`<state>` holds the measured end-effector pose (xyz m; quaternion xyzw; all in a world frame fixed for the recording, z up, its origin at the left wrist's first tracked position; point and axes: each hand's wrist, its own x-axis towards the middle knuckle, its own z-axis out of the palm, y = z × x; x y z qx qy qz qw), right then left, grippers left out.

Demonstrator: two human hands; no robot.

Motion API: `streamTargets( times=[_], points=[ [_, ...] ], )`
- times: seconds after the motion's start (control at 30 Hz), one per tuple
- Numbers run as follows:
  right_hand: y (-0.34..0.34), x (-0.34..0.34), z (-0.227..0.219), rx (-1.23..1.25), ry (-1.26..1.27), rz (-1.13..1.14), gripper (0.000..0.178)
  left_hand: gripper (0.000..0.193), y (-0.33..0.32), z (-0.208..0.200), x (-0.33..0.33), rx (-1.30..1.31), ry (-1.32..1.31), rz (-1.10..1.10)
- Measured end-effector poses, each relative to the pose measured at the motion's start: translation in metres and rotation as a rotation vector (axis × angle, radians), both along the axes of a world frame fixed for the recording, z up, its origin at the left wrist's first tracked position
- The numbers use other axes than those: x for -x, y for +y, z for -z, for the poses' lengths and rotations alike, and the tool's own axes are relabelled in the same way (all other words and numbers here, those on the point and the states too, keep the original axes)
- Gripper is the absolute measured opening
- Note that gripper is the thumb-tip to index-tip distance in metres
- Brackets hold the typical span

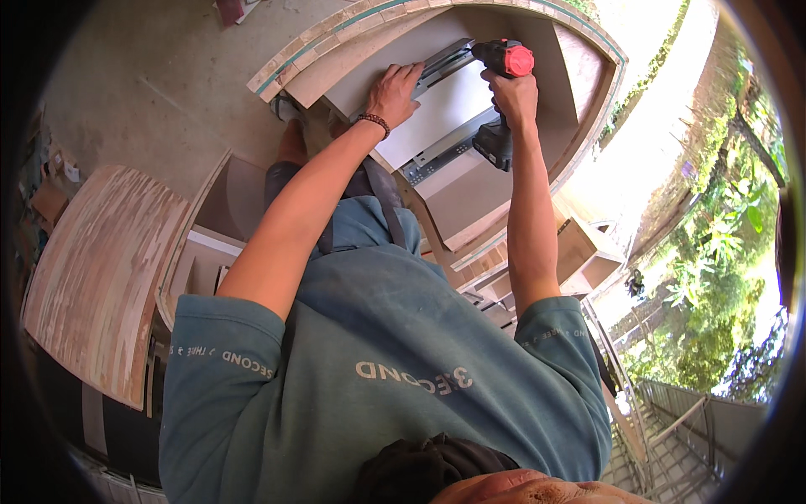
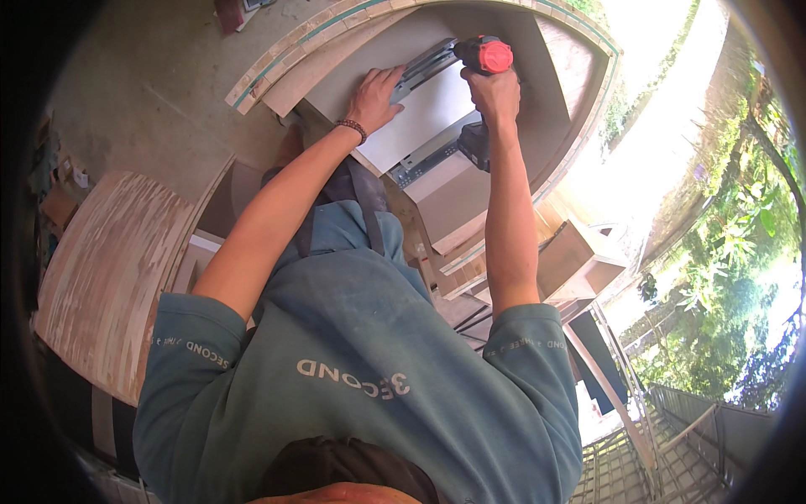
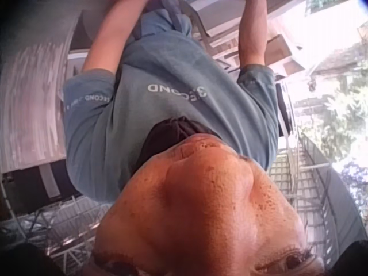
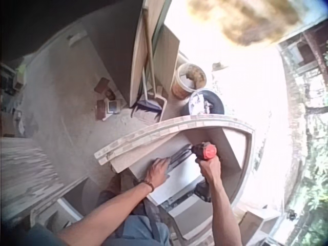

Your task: The person uses a cordless drill to attach metal drawer slides to the interior sides of a wooden cabinet. They then insert a wooden drawer box into the cabinet to test the fit and alignment, repeating the process for multiple drawers.

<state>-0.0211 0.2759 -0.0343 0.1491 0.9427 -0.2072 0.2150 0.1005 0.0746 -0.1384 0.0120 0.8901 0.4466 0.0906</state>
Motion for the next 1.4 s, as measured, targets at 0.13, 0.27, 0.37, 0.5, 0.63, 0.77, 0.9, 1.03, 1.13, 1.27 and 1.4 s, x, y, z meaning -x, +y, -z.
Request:
streamTargets(
  times=[0.13, 0.27, 0.37, 0.5, 0.63, 0.77, 0.9, 1.03, 1.13, 1.27, 1.4],
  points=[
    [-0.005, 0.008, -0.010, -0.085, -0.079, -0.055, 0.043, 0.079, -0.001, 0.000, 0.000, 0.010, -0.012, 0.002],
    [-0.002, 0.014, -0.014, -0.099, -0.160, -0.064, 0.053, 0.080, -0.002, -0.001, 0.001, 0.029, -0.024, 0.012],
    [0.002, 0.015, -0.018, -0.083, -0.160, -0.108, 0.052, 0.080, -0.003, -0.003, 0.001, 0.041, -0.026, 0.020],
    [0.005, 0.015, -0.020, -0.084, -0.178, -0.123, 0.051, 0.081, -0.004, -0.006, 0.000, 0.053, -0.077, 0.043],
    [0.008, 0.014, -0.024, -0.071, -0.155, -0.151, 0.048, 0.080, -0.003, -0.008, 0.003, 0.061, -0.071, 0.019],
    [0.004, 0.014, -0.033, -0.024, -0.181, -0.120, 0.044, 0.077, 0.005, -0.014, 0.021, -0.007, -0.064, -0.028],
    [0.006, 0.014, -0.035, -0.051, -0.109, -0.218, 0.042, 0.072, 0.023, -0.001, 0.049, 0.005, -0.148, -0.030],
    [0.005, 0.014, -0.039, 0.033, -0.127, -0.141, 0.040, 0.068, 0.024, 0.002, 0.053, 0.056, -0.145, 0.033],
    [0.008, 0.011, -0.041, 0.089, -0.115, -0.118, 0.036, 0.070, 0.022, 0.003, 0.050, 0.050, -0.118, 0.047],
    [0.011, 0.007, -0.038, 0.084, -0.084, -0.134, 0.034, 0.072, 0.021, 0.001, 0.048, 0.066, -0.126, 0.074],
    [0.015, 0.004, -0.042, 0.089, -0.098, -0.109, 0.037, 0.073, 0.019, -0.003, 0.047, 0.069, -0.121, 0.087]
  ],
)
